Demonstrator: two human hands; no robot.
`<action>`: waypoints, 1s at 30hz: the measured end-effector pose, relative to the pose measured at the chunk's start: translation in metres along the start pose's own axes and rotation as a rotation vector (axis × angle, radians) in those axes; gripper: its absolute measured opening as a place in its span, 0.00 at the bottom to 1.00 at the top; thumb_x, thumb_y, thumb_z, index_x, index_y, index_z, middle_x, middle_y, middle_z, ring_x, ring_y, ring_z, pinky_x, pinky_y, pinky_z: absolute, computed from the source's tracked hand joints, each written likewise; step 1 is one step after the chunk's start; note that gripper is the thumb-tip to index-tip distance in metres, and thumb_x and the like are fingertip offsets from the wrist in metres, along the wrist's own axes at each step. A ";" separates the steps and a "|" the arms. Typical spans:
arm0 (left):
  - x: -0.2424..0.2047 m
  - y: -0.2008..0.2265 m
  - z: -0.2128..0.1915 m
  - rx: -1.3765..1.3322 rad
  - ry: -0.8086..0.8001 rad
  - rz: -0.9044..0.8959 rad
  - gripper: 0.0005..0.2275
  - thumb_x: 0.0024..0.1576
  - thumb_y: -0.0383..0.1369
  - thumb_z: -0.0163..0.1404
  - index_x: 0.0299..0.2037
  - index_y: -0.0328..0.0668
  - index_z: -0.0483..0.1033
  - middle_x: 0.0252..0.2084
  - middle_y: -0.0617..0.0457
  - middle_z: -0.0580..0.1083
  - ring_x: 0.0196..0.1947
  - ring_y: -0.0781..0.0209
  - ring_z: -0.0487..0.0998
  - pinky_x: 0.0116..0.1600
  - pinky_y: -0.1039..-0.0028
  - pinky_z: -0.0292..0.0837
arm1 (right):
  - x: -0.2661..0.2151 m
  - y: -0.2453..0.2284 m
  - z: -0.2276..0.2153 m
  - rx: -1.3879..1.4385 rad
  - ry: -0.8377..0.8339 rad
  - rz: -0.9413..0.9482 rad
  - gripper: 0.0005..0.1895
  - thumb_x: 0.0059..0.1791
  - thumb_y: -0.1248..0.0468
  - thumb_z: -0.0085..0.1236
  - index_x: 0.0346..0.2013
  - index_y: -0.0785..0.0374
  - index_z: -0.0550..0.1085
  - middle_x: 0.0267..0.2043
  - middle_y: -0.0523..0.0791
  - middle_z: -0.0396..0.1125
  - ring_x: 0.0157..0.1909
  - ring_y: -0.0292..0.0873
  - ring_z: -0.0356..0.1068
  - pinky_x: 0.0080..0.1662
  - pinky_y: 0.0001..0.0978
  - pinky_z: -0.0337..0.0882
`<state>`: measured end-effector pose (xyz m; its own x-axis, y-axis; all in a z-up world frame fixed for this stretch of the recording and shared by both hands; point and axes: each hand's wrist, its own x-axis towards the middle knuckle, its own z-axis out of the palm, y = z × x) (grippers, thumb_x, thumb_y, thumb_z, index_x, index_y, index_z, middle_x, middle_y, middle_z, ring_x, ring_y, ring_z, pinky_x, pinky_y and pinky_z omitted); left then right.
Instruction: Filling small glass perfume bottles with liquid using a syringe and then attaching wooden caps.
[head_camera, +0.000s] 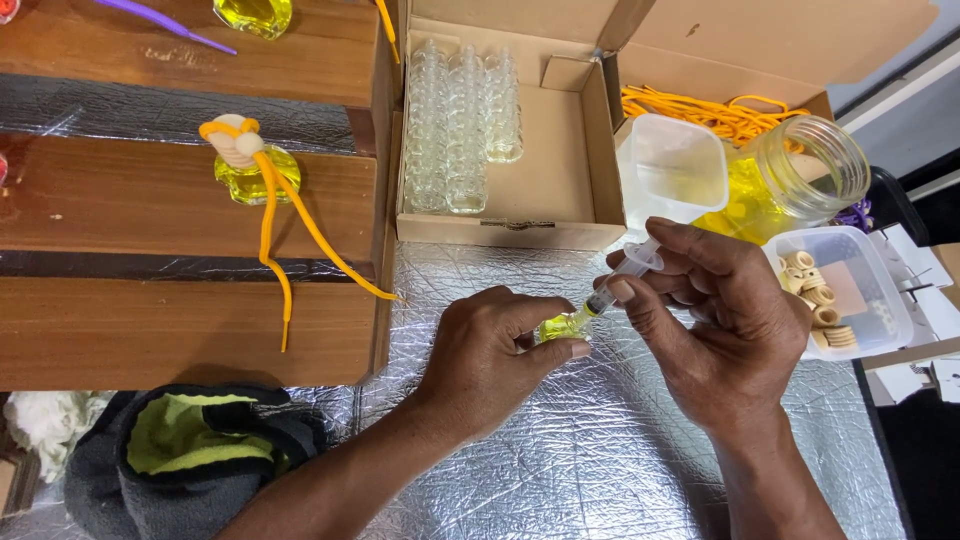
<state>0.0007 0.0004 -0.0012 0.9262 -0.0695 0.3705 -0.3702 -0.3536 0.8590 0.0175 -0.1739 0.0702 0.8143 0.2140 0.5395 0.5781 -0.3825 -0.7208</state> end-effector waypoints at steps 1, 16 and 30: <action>0.000 0.000 0.000 -0.001 -0.002 0.002 0.13 0.48 0.39 0.66 0.41 0.45 0.84 0.27 0.53 0.81 0.25 0.61 0.76 0.31 0.66 0.67 | 0.001 -0.002 0.000 -0.012 -0.003 -0.010 0.24 0.47 0.75 0.64 0.56 0.79 0.67 0.43 0.58 0.74 0.46 0.47 0.78 0.53 0.34 0.81; 0.002 0.005 0.000 0.010 -0.001 -0.093 0.13 0.49 0.39 0.66 0.42 0.48 0.85 0.26 0.54 0.78 0.23 0.63 0.73 0.30 0.68 0.67 | 0.003 -0.001 -0.003 0.051 0.029 -0.026 0.24 0.49 0.75 0.63 0.59 0.73 0.66 0.43 0.55 0.74 0.42 0.45 0.79 0.52 0.31 0.81; 0.011 -0.010 -0.002 0.437 0.127 -0.089 0.15 0.45 0.40 0.68 0.42 0.49 0.85 0.41 0.55 0.78 0.46 0.55 0.70 0.48 0.65 0.66 | 0.011 0.012 -0.015 0.304 0.210 0.059 0.27 0.53 0.75 0.61 0.65 0.67 0.64 0.42 0.51 0.70 0.46 0.44 0.77 0.48 0.36 0.85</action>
<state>0.0144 0.0055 -0.0052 0.9269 0.0846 0.3657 -0.1993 -0.7147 0.6704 0.0323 -0.1898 0.0744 0.8363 -0.0012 0.5483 0.5456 -0.0977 -0.8323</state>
